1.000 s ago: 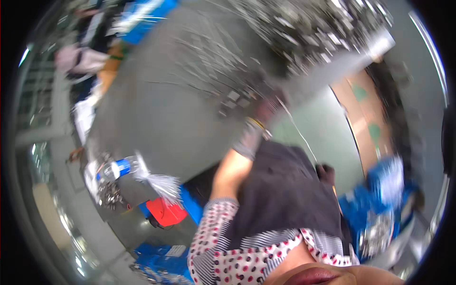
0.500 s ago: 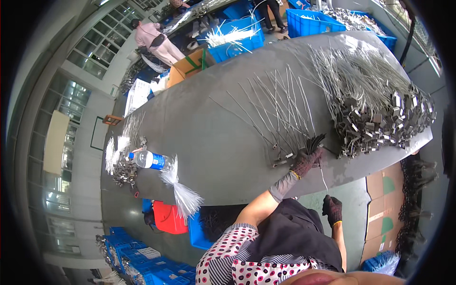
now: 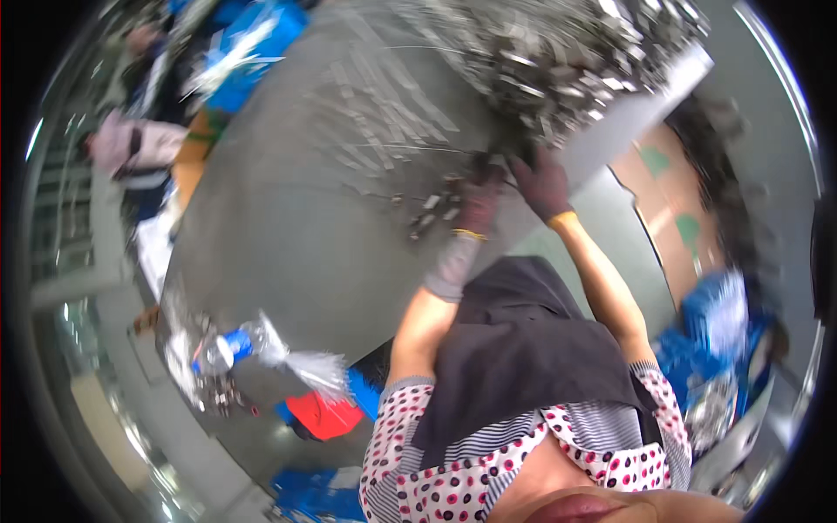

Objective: Sort and arrange bundles of thin electrical wires on a workbench.

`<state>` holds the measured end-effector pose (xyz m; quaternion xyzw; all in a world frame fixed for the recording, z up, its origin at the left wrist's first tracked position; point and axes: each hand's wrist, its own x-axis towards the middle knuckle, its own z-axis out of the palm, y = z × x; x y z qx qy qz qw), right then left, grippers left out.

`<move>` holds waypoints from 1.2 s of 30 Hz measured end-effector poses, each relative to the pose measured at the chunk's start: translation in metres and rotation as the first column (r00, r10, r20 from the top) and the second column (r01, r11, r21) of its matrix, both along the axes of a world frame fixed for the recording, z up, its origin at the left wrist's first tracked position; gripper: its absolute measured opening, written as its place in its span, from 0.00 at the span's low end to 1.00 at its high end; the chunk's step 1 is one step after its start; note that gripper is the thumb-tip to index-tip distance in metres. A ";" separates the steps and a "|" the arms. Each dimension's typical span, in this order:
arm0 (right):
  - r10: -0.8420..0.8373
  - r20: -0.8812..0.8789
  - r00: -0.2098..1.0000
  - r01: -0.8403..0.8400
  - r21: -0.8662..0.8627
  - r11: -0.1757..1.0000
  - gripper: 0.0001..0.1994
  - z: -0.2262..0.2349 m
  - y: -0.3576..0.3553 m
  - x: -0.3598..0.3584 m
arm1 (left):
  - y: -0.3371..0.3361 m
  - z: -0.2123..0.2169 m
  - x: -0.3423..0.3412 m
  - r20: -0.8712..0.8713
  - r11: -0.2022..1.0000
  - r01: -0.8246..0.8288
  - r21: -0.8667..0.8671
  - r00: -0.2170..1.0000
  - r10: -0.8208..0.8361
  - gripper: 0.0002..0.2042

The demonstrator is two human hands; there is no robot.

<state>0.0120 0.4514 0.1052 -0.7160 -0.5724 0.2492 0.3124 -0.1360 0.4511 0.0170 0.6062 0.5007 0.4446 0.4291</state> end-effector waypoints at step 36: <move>-0.614 -0.427 0.664 0.281 -0.618 0.734 0.11 -0.060 -0.452 0.131 | -0.053 0.020 0.132 0.795 0.577 0.595 -0.560 0.583 0.170 0.14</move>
